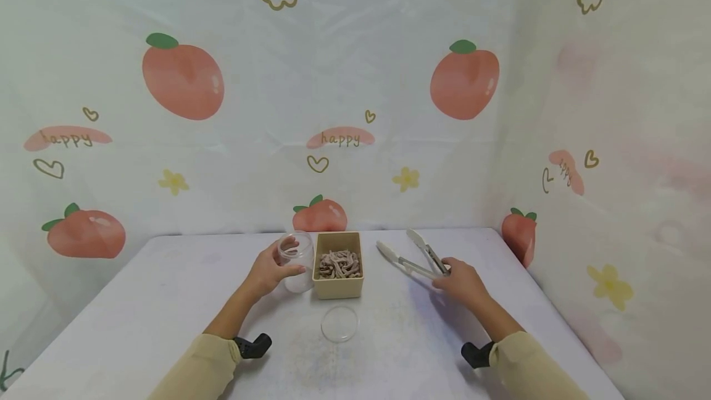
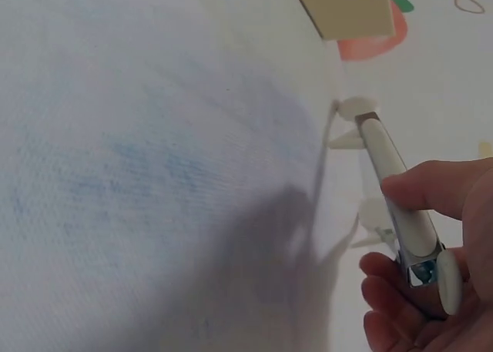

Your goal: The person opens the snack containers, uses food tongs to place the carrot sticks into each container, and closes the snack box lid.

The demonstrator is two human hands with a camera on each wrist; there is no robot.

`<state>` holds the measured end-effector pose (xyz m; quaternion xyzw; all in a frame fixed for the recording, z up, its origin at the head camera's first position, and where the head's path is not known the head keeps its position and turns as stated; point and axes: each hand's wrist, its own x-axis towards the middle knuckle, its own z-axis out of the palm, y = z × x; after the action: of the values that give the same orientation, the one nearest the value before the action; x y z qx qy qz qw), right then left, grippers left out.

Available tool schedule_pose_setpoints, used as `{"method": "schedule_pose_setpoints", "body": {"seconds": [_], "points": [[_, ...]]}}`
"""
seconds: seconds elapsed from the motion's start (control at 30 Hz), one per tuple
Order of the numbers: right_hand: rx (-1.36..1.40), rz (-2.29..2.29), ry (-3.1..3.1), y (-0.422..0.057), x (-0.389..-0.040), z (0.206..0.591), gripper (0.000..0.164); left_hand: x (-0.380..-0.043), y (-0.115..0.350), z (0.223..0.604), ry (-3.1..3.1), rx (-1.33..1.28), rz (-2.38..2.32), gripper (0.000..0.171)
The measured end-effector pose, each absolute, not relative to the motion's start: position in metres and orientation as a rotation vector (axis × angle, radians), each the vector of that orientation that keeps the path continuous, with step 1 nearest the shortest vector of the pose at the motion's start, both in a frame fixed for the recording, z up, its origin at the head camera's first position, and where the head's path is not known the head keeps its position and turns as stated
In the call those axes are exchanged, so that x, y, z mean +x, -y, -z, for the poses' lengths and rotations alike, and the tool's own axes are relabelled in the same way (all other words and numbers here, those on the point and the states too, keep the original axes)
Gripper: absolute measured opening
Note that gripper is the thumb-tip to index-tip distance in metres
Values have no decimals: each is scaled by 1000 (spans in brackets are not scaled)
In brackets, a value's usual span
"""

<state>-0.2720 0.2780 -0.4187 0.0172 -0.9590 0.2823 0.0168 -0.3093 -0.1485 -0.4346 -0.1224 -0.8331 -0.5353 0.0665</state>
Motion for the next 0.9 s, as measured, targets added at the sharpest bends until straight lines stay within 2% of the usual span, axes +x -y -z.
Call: {"method": "schedule_pose_setpoints", "body": {"seconds": [0.37, 0.67, 0.9], "points": [[131, -899, 2812, -284, -264, 400, 52, -310, 149, 437, 2495, -388, 1608, 79], [34, -971, 2590, -278, -272, 392, 47, -310, 148, 437, 2502, -367, 1592, 79], [78, -933, 2416, -275, -282, 389, 35, -308, 148, 434, 2510, -346, 1604, 80]]}}
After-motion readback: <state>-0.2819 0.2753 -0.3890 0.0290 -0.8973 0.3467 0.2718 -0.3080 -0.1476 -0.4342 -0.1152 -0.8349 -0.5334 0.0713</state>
